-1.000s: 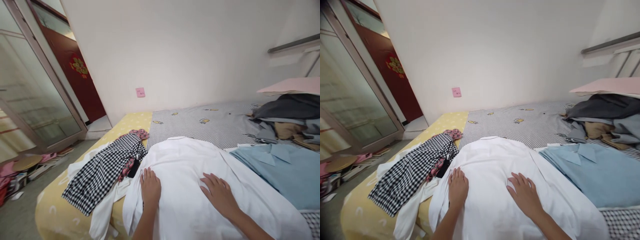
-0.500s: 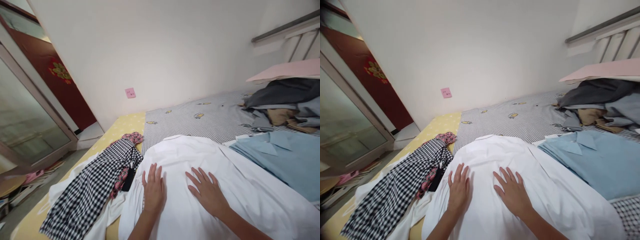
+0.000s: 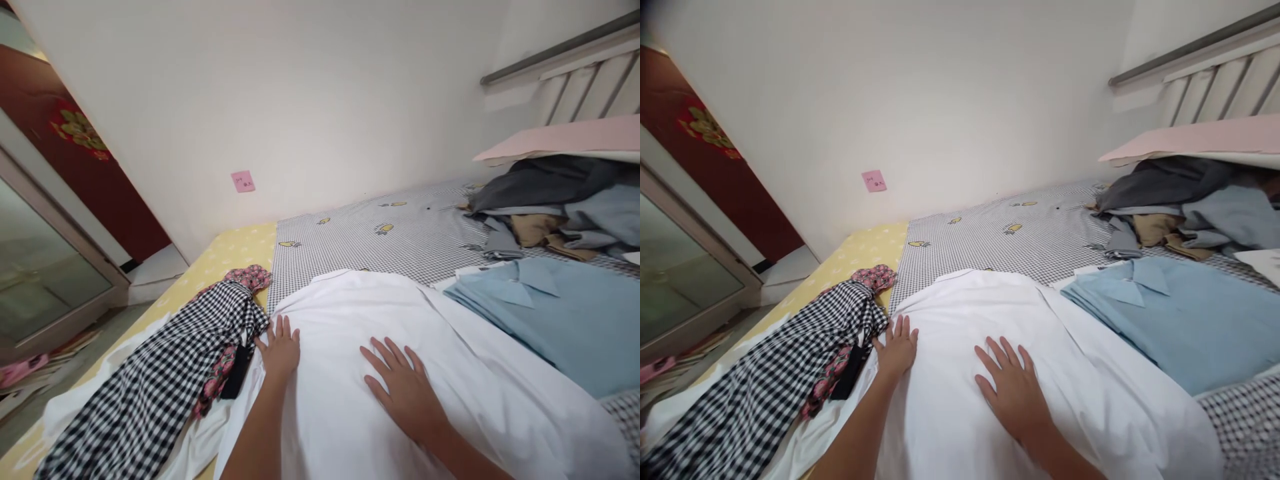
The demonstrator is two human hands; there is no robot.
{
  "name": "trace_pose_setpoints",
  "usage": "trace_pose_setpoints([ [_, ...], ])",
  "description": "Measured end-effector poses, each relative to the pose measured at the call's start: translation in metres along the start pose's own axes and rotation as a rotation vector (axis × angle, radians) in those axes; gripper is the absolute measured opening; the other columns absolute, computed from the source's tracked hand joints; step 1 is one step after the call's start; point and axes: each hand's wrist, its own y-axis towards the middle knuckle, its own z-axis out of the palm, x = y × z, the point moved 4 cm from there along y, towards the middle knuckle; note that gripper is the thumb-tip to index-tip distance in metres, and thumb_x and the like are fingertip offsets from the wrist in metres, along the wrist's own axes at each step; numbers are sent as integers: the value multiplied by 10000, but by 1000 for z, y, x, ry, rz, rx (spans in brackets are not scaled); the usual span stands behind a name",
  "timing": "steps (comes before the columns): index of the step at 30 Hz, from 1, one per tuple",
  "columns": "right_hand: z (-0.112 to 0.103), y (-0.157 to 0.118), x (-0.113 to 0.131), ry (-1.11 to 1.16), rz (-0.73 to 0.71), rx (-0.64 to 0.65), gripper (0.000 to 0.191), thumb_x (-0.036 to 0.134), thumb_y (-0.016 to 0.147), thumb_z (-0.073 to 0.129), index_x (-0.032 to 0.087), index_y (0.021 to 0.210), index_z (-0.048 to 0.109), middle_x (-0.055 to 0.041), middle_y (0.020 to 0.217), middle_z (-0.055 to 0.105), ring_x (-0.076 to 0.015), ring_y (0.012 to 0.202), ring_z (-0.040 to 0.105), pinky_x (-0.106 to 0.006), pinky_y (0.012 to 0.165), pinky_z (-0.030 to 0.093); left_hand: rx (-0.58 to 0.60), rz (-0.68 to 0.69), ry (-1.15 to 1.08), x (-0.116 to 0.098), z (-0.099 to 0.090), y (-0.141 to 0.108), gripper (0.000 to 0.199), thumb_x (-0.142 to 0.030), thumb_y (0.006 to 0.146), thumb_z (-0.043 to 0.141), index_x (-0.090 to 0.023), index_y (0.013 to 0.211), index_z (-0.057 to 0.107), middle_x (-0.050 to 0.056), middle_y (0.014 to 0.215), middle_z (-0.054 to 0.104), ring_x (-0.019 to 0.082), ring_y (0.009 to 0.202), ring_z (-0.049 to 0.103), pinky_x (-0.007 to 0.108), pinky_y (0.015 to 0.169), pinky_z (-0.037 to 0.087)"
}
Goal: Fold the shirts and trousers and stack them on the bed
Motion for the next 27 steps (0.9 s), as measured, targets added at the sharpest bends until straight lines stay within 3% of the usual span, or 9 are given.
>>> trace_pose_setpoints([
  [6,-5,-2,4,-42,21,41,503,452,1021,379,355,1491,528,-24,1573,498,-309,1471,395,-585,1183,252,-65,8,4,-8,-1,-69,561,-346,1021,329,-223,1567,368,108,1656,323,344,1553,240,676,1234,175],
  [10,-6,-4,4,-105,24,49,526,463,1021,339,328,1494,527,-24,1578,493,-308,1471,387,-572,1184,243,-193,44,-84,-12,1,-132,531,-363,1026,363,-239,1538,424,112,1627,384,330,1530,311,646,1240,227],
  [14,-8,-5,5,-140,31,95,547,470,1028,289,321,1506,510,-25,1584,484,-301,1476,376,-559,1180,256,-247,48,-191,-10,11,-207,544,-456,1023,391,-327,1551,374,30,1639,377,307,1536,306,640,1238,267],
  [17,-11,-7,5,-158,42,121,560,471,1031,262,318,1519,491,-30,1587,480,-296,1476,375,-557,1172,273,-233,51,-254,-8,18,-262,625,-474,1006,436,-347,1591,256,18,1678,288,321,1555,250,659,1224,287],
  [19,-12,-7,5,-162,40,124,565,469,1032,246,317,1519,489,-33,1585,482,-294,1474,378,-560,1165,286,-155,26,-321,-4,23,-291,654,-422,993,471,-361,1599,234,14,1693,244,332,1566,212,672,1205,308],
  [23,-13,-9,3,-138,38,113,581,462,1031,225,290,1508,508,-50,1576,493,-307,1454,405,-571,1151,309,24,-19,-614,16,31,-322,591,-296,946,498,-372,1528,431,2,1674,318,302,1566,228,614,1202,340],
  [25,-12,-10,2,-113,39,91,588,465,1029,222,275,1490,534,-64,1561,510,-320,1437,426,-577,1142,321,16,-62,-901,35,38,-331,486,-333,937,501,-329,1415,586,29,1607,457,264,1525,337,529,1227,329],
  [27,-12,-11,0,-92,29,56,592,466,1028,223,261,1469,560,-79,1540,533,-330,1420,445,-580,1133,331,-52,-246,-1203,61,53,-338,415,-444,910,531,-257,1234,711,89,1437,636,256,1389,526,455,1195,385],
])
